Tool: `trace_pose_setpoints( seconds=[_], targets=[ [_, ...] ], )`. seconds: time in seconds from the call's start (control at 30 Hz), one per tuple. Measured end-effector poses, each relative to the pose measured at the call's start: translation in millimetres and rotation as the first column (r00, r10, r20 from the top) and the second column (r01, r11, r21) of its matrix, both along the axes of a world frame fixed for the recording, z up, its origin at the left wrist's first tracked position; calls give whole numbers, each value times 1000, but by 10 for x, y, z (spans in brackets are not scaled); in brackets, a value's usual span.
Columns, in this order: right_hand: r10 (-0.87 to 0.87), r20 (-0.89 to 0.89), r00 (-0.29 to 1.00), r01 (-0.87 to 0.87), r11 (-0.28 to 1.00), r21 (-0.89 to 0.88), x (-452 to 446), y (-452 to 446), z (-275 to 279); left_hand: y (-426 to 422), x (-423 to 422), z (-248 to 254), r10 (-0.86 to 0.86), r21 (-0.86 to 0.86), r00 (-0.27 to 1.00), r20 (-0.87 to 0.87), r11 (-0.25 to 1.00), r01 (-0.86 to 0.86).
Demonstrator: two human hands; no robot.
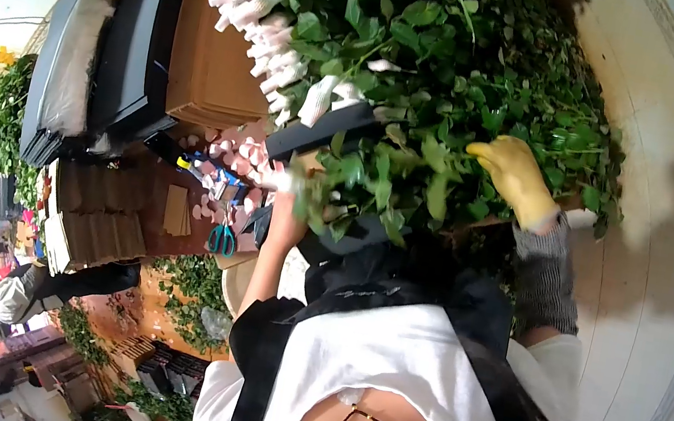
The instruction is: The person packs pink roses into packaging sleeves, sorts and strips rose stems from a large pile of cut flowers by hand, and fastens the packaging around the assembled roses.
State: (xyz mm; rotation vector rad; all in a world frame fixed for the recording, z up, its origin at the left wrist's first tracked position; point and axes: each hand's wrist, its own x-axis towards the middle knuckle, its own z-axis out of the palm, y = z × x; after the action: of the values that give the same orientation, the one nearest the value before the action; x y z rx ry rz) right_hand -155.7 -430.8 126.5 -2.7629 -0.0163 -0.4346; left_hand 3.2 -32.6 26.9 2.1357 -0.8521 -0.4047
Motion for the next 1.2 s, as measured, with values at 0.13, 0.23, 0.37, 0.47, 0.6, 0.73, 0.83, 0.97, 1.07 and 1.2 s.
trace_pose_setpoints(
  seconds=[0.13,0.23,0.37,0.47,0.6,0.73,0.83,0.97,1.07,1.2],
  targets=[
    [-255,-429,866,218,967,-135,136,-132,-473,-58,-60,102,76,25,966,249,996,-85],
    [-273,-105,956,227,920,-321,160,-60,-296,-72,-62,82,73,63,947,314,993,-98],
    [-245,309,919,355,856,-376,220,214,88,-94,-79,121,74,106,929,364,987,-120],
    [-286,257,923,369,848,-381,259,236,-307,-91,-53,216,-59,341,900,431,935,-102],
    [-366,-69,928,291,828,-479,202,175,-781,-227,-81,517,-141,392,808,572,912,-119],
    [-368,77,927,362,821,-441,205,241,-676,-237,33,509,-226,387,773,593,922,-27],
    [-352,-175,919,296,912,-283,242,78,-1066,-269,22,470,-234,372,753,615,928,-15],
    [-218,-252,943,204,976,-81,295,-55,-1258,-217,167,292,-172,198,863,475,976,85],
    [-324,2,946,294,856,-424,216,78,-701,-197,101,206,-65,164,898,435,987,-8],
    [-233,-130,964,232,973,-20,140,-61,-1502,-189,199,285,-174,260,871,459,964,55]
  ],
)
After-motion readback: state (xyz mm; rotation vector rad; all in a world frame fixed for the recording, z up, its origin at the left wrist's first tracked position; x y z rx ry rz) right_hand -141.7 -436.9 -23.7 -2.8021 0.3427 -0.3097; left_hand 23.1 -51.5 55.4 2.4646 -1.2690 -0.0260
